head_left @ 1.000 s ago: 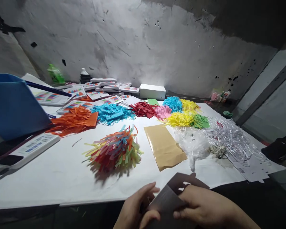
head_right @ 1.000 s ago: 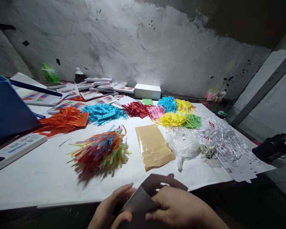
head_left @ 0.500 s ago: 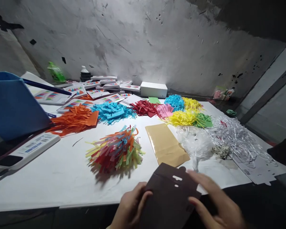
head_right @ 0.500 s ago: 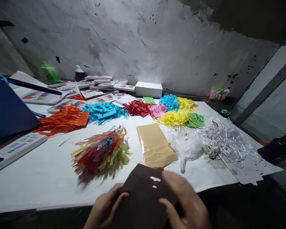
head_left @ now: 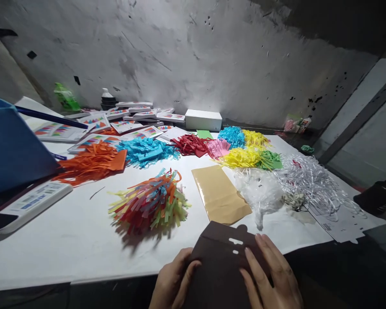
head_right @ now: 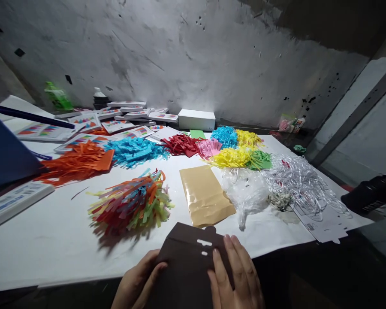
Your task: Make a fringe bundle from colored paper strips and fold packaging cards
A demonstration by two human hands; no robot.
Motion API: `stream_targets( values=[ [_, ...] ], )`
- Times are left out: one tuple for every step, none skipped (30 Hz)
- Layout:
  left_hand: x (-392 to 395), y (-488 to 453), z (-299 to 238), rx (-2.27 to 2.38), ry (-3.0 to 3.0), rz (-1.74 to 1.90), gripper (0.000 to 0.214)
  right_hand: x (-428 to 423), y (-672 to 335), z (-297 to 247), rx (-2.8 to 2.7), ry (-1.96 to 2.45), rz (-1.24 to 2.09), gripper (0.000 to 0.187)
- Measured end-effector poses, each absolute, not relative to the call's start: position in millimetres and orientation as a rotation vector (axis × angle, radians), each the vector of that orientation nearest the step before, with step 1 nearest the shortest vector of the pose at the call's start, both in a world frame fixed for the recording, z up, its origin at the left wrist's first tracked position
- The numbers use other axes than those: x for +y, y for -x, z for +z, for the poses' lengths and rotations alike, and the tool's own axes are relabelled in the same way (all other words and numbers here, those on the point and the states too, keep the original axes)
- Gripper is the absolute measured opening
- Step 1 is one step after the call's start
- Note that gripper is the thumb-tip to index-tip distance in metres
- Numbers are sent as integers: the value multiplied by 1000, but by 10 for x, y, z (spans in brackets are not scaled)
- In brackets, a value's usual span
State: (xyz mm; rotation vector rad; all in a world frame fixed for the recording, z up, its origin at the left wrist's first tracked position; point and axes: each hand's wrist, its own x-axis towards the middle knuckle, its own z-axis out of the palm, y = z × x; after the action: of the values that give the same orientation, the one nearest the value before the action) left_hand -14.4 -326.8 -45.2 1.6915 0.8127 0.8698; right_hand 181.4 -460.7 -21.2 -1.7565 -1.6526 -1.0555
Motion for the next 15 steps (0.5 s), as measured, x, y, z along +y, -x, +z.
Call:
stream_targets(
  values=[
    [-3281,142,-452,813,-1696,915,38,-4556,-1787,-164,-1665,1793,-1074,29],
    [-3291,139,-449,808,-1704,958,38,-4518,-1756,-144,-1657,1826,-1072,28],
    [-3300,138,-443,799,-1716,997,38,-4491,-1726,-149,-1665,1832,-1037,27],
    [-3307,138,-435,790,-1733,1027,37,-4474,-1703,-169,-1684,1818,-961,26],
    [-3312,139,-425,783,-1751,1046,36,-4466,-1689,-196,-1707,1789,-861,26],
    [-3315,141,-416,775,-1770,1057,35,-4462,-1687,-221,-1715,1764,-754,27],
    [-3315,145,-408,767,-1786,1062,34,-4462,-1697,-239,-1708,1749,-668,30],
    [-3312,150,-404,760,-1797,1062,33,-4463,-1717,-247,-1695,1748,-614,33],
    [-3308,156,-404,749,-1804,1059,33,-4463,-1746,-243,-1684,1765,-588,37],
    [-3301,161,-409,735,-1808,1056,32,-4463,-1778,-230,-1685,1785,-588,41],
    [-3293,166,-419,718,-1811,1052,32,-4463,-1810,-210,-1713,1789,-597,45],
    [-3285,169,-434,701,-1815,1048,31,-4464,-1839,-187,-1751,1787,-597,48],
    [-3277,170,-453,687,-1819,1039,31,-4466,-1862,-162,-1785,1776,-585,50],
    [-3269,169,-473,676,-1821,1024,30,-4470,-1877,-134,-1806,1756,-559,49],
    [-3263,166,-493,670,-1821,1007,29,-4478,-1884,-100,-1817,1735,-514,47]
  ],
)
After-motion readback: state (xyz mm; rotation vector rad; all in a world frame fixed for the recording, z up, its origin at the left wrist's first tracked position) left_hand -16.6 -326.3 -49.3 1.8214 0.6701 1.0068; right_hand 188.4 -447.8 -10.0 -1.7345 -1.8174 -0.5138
